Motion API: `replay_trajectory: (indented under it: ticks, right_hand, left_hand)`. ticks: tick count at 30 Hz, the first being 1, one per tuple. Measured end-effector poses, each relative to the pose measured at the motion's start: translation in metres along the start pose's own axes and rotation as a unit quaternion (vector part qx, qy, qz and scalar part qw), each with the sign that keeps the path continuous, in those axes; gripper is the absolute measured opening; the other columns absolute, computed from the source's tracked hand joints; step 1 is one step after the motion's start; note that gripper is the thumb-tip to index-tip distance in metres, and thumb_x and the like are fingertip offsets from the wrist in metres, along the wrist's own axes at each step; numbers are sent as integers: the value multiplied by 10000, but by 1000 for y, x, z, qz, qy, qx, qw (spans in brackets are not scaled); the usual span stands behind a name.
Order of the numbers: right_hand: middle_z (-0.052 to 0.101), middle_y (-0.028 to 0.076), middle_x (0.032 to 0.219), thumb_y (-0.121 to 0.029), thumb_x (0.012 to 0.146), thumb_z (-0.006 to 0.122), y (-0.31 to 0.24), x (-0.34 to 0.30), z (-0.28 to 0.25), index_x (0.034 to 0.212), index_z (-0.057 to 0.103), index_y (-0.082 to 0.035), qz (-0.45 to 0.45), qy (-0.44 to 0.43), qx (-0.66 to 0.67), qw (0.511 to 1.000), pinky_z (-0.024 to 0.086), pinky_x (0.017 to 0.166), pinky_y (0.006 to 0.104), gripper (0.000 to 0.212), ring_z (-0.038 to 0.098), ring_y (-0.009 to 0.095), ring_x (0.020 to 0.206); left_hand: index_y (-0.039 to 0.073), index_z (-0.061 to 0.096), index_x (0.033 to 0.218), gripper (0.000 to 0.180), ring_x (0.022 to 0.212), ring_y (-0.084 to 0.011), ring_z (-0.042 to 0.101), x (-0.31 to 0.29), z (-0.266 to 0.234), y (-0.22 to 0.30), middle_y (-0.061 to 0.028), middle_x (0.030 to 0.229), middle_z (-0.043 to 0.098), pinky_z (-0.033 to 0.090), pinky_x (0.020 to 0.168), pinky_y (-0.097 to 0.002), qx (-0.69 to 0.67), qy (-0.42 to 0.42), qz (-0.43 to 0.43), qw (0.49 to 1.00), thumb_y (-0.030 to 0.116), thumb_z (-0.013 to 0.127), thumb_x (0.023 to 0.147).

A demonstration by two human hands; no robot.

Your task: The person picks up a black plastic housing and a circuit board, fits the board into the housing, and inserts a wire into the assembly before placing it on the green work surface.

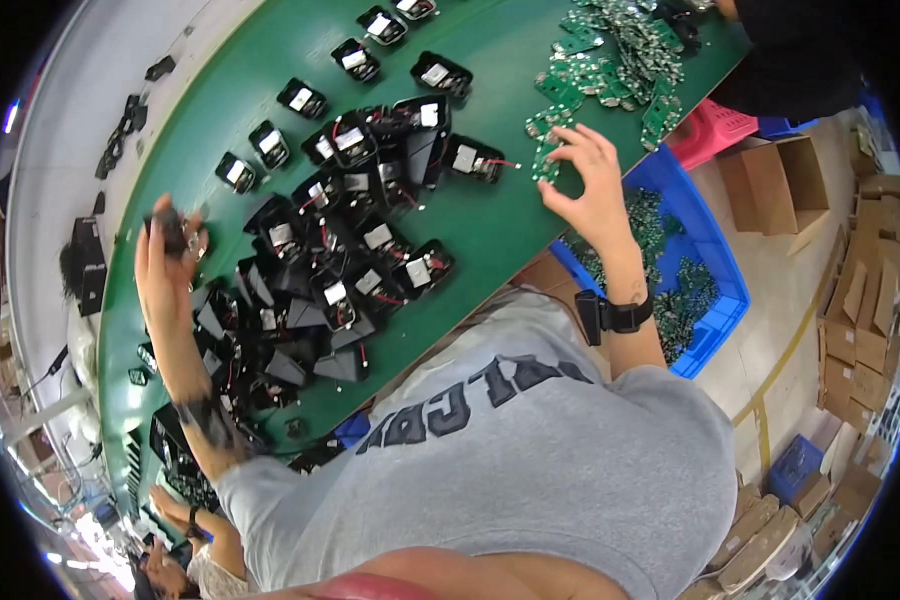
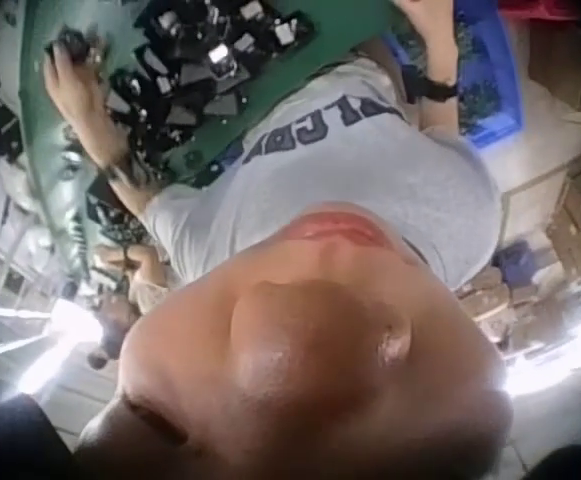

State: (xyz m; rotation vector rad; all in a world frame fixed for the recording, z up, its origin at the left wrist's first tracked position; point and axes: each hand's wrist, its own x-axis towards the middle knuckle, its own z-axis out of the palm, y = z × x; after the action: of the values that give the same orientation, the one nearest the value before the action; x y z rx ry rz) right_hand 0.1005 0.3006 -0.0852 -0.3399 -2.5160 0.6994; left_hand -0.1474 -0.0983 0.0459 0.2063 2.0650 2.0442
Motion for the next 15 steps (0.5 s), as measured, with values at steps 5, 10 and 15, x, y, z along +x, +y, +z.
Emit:
replay_trajectory:
  ticks: [5,10,15]
  right_hand:
    - [636,64,1160,-149,628,812,-2,4,-16,896,613,-80,-3,10,-45,999,396,1006,421,341,512,295,1190]
    - [610,63,887,-243,724,789,-16,5,-7,886,616,-74,68,59,-206,974,426,854,393,292,547,260,983]
    - [615,59,920,-130,790,697,-23,3,-21,978,632,-74,218,-82,38,972,422,870,386,207,526,263,1023]
  left_hand:
    - [83,377,1408,529,959,-250,629,-99,53,-19,-175,1219,542,565,604,-322,-294,-223,-313,875,304,520,949]
    - [85,206,1501,757,1154,-382,561,-127,87,-40,-286,1442,351,578,820,-442,-377,-262,-293,838,-8,548,832]
    - [10,306,1456,680,1193,-358,555,-135,100,-50,-279,1424,395,595,798,-356,-331,-199,-229,894,0,601,844]
